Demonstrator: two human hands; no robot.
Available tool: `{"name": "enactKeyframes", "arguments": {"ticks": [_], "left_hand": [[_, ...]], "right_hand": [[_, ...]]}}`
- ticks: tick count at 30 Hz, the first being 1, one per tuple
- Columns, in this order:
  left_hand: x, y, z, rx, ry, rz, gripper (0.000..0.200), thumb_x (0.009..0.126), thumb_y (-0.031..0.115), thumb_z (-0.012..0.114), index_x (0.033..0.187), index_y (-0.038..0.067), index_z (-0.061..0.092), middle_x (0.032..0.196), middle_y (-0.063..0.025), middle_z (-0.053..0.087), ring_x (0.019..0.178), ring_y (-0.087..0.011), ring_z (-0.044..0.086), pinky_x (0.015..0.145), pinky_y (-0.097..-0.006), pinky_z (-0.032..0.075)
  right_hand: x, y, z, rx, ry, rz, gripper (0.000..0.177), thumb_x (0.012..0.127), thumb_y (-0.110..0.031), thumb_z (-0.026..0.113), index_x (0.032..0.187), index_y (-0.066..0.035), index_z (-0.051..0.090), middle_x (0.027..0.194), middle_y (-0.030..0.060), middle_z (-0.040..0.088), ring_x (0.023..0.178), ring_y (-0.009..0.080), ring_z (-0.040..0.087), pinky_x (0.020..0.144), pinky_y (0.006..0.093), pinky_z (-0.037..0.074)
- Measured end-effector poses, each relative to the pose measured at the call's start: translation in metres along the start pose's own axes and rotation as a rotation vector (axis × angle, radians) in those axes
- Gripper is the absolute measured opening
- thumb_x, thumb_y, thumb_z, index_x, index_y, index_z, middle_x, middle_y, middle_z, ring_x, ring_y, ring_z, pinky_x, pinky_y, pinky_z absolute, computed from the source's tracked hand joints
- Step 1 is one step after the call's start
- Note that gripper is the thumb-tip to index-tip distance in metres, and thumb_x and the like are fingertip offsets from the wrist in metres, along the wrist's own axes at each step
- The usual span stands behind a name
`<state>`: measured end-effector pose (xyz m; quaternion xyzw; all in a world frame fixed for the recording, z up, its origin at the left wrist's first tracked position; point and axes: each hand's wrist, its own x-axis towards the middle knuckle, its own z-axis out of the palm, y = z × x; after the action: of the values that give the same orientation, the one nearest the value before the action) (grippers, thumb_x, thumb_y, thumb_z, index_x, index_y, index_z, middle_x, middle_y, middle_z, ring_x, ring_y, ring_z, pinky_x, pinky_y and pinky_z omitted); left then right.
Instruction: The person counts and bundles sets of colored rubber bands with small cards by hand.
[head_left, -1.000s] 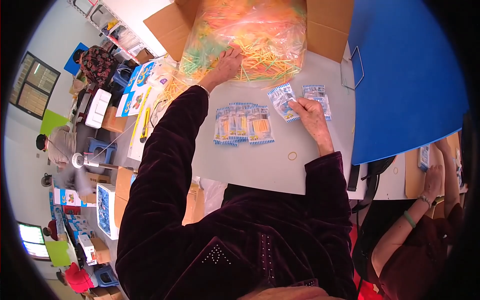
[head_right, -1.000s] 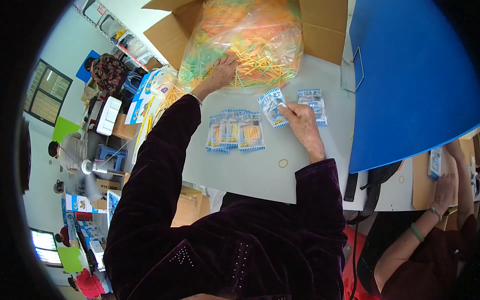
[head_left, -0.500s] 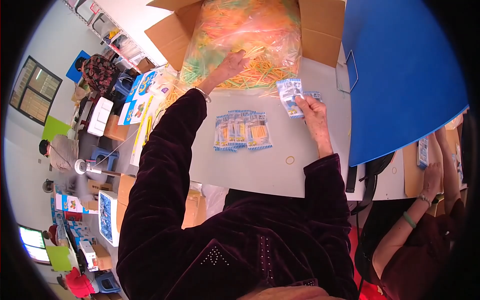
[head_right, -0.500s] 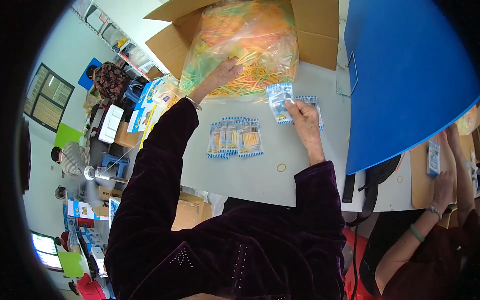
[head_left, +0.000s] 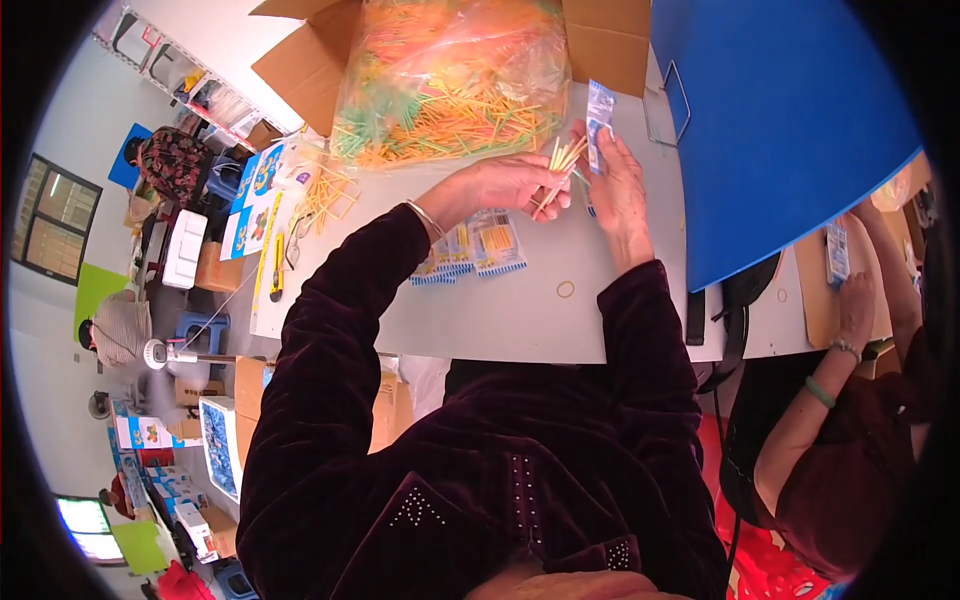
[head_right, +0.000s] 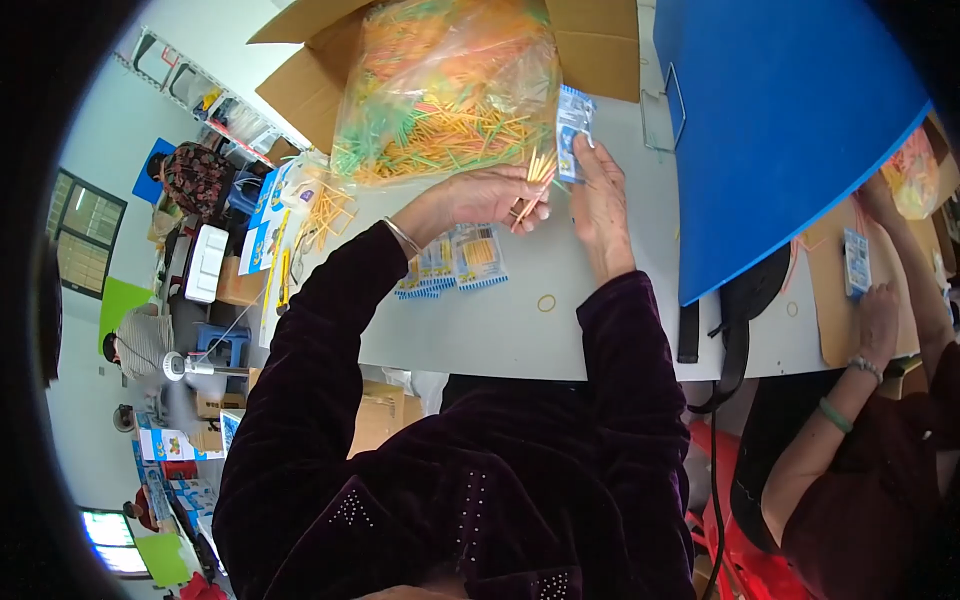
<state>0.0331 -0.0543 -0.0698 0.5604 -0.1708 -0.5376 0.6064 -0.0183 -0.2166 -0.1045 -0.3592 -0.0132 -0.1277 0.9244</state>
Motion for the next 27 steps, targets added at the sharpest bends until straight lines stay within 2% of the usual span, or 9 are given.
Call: {"name": "enactKeyframes", "arguments": {"ticks": [2,6,12,17,18,20,27], "left_hand": [[0.011,-0.008,0.002,-0.071,-0.008,-0.007,0.018,0.087,0.022,0.056,0.096,0.006,0.053,0.085,-0.0085,0.059,0.071,-0.018,0.059,0.065,-0.0319,0.049],[0.025,-0.013,0.0,-0.123,-0.007,0.016,0.018,0.086,0.021,0.057,0.096,0.006,0.054,0.086,-0.0093,0.06,0.071,-0.0192,0.059,0.066,-0.0333,0.049],[0.029,-0.017,0.008,-0.06,0.083,0.039,0.019,0.086,0.021,0.057,0.094,0.005,0.053,0.079,-0.0075,0.056,0.068,-0.0178,0.058,0.061,-0.0309,0.049],[0.028,-0.019,0.017,0.205,0.189,0.119,0.021,0.09,0.025,0.048,0.094,0.005,0.047,0.073,-0.0051,0.051,0.06,-0.013,0.052,0.053,-0.0271,0.044],[0.027,-0.019,0.02,0.205,0.189,0.118,0.021,0.09,0.025,0.048,0.094,0.005,0.047,0.073,-0.0051,0.051,0.06,-0.013,0.052,0.053,-0.0271,0.044],[0.025,-0.017,0.025,0.18,0.22,0.17,0.02,0.089,0.021,0.047,0.08,0.003,0.048,0.066,-0.0049,0.05,0.058,-0.0132,0.051,0.05,-0.0246,0.04],[0.023,-0.012,0.02,0.131,0.213,0.137,0.021,0.09,0.025,0.047,0.081,0.006,0.049,0.068,-0.005,0.053,0.057,-0.013,0.051,0.049,-0.0247,0.039]], "right_hand": [[-0.001,0.003,0.002,0.089,-0.035,0.053,0.03,0.089,-0.02,0.052,0.111,0.0,0.05,0.111,0.0149,0.056,0.105,0.0238,0.053,0.087,0.0338,0.045],[-0.003,0.003,0.004,0.136,-0.019,0.093,0.032,0.089,-0.02,0.052,0.113,0.001,0.047,0.111,0.0167,0.056,0.108,0.026,0.052,0.09,0.0369,0.044],[-0.003,0.009,0.001,0.137,0.009,0.108,0.032,0.089,-0.021,0.051,0.113,0.001,0.048,0.111,0.0151,0.056,0.105,0.0247,0.053,0.085,0.0367,0.047],[-0.008,0.004,0.008,0.129,0.021,0.157,0.031,0.089,-0.021,0.051,0.111,0.0,0.05,0.109,0.0134,0.057,0.103,0.0216,0.054,0.082,0.0351,0.048],[-0.008,0.003,0.008,0.129,0.022,0.158,0.031,0.089,-0.021,0.051,0.111,0.0,0.05,0.109,0.0134,0.057,0.103,0.0216,0.054,0.082,0.0351,0.048],[-0.008,0.001,0.008,0.114,0.007,0.157,0.031,0.089,-0.022,0.052,0.111,0.0,0.05,0.108,0.0125,0.058,0.103,0.0209,0.054,0.084,0.0344,0.047],[0.001,-0.004,-0.005,0.064,0.059,0.009,0.03,0.088,-0.024,0.054,0.11,-0.003,0.052,0.11,0.009,0.057,0.102,0.0167,0.053,0.085,0.0286,0.04]]}}
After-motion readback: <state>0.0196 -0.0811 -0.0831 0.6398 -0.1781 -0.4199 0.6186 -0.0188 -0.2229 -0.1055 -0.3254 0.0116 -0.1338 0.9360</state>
